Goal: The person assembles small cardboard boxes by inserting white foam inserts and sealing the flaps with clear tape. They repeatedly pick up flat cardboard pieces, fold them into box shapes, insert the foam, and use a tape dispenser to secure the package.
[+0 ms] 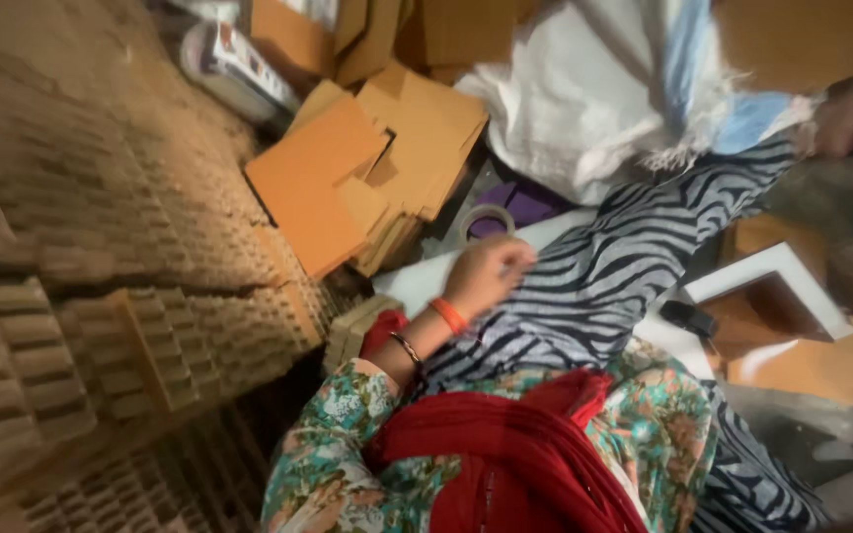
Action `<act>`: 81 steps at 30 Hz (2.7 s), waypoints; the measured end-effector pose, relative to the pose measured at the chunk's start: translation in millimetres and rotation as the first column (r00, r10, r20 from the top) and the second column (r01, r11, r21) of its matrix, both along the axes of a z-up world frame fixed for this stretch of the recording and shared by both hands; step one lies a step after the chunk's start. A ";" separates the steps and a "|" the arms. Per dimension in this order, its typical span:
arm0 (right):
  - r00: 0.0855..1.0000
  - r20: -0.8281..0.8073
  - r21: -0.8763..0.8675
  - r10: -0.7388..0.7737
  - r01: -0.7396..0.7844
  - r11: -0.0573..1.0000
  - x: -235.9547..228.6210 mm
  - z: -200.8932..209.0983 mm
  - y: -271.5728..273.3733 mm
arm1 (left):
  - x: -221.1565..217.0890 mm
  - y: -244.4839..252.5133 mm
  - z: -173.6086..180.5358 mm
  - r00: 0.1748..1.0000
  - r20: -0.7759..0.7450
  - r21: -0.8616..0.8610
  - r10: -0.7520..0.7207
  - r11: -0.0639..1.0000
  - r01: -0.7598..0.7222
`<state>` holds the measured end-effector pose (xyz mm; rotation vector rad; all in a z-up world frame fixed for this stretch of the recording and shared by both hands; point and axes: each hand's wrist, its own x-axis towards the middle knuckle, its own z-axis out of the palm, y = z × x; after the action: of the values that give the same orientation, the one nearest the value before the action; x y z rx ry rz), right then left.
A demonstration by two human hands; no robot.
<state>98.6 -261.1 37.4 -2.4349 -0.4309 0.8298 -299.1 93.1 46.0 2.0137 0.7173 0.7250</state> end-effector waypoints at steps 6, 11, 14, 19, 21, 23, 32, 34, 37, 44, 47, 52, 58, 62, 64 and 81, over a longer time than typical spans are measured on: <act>0.975 0.161 -0.006 -0.154 0.157 0.988 -26.2 -34.4 -25.5 | -15.4 77.7 -109.9 0.791 -0.611 0.373 0.044 0.897 0.238; 0.933 0.252 0.223 -0.257 0.203 0.954 15.6 -4.0 -48.8 | 39.1 71.8 -120.5 0.989 -0.142 0.043 0.047 0.998 -0.041; 0.936 0.192 0.570 -0.296 0.139 0.810 -26.6 2.1 -16.7 | 74.4 53.2 -78.1 0.925 0.369 -0.528 -0.088 0.799 0.287; 0.987 -0.135 0.925 0.083 0.095 0.368 -114.1 -31.2 72.7 | 142.7 -33.4 7.8 0.730 0.479 -0.550 -0.488 0.481 0.683; 0.989 -0.118 0.941 0.089 0.083 0.328 -127.1 -38.7 74.8 | 176.6 -72.0 27.2 0.640 0.389 -0.595 -0.662 0.350 0.724; 0.971 -0.226 0.952 -0.078 0.238 0.194 -122.6 -33.1 61.8 | 210.6 -92.2 43.5 0.567 0.433 -0.538 -0.701 0.304 0.786; 0.929 0.054 0.913 -0.366 0.102 0.394 -112.0 -12.0 -18.5 | 263.4 -161.5 36.1 0.420 0.165 0.205 -0.892 0.448 0.870; 0.959 -0.107 0.941 -0.264 0.183 0.285 -104.3 -10.2 -18.2 | 264.1 -161.6 19.2 0.444 0.159 0.215 -0.882 0.470 0.856; 0.942 -0.304 0.931 -0.144 0.326 0.164 -100.1 -11.7 -9.9 | 255.1 -147.3 -5.6 0.409 0.226 0.134 -0.884 0.444 0.886; 0.874 -0.426 0.860 -0.233 0.471 0.197 -113.0 -37.5 23.3 | 247.0 -143.0 -37.9 0.540 0.444 -0.060 -0.715 0.577 0.814; 0.892 -0.371 0.854 -0.258 0.437 0.283 -115.6 -33.6 23.6 | 255.6 -143.9 -30.3 0.561 0.356 0.054 -0.747 0.616 0.786; 0.961 -0.146 0.828 -0.234 0.248 0.502 -108.0 -16.7 15.7 | 260.8 -135.2 -25.0 0.516 0.135 0.155 -0.846 0.532 0.832; 0.855 -0.506 0.828 -0.115 0.519 0.214 -104.0 -18.0 28.0 | 260.9 -146.4 -44.2 0.668 0.557 -0.517 -0.493 0.423 0.744; 0.885 -0.446 0.846 -0.131 0.465 0.260 -111.1 -34.9 29.4 | 257.9 -148.4 -52.5 0.774 0.607 -0.762 -0.180 0.145 0.631; 0.870 -0.470 0.834 -0.148 0.492 0.250 -113.2 -42.0 30.5 | 261.0 -147.0 -51.3 0.794 0.588 -0.799 -0.154 0.042 0.600; 0.989 -0.137 0.901 0.045 0.106 0.422 -92.0 -2.8 13.5 | 275.5 -122.7 6.8 0.259 0.325 0.228 -0.909 0.341 0.912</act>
<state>6.6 -247.6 34.6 -1.3171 -0.5830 0.5093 -23.6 -29.6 52.8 1.7496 -0.7542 0.3470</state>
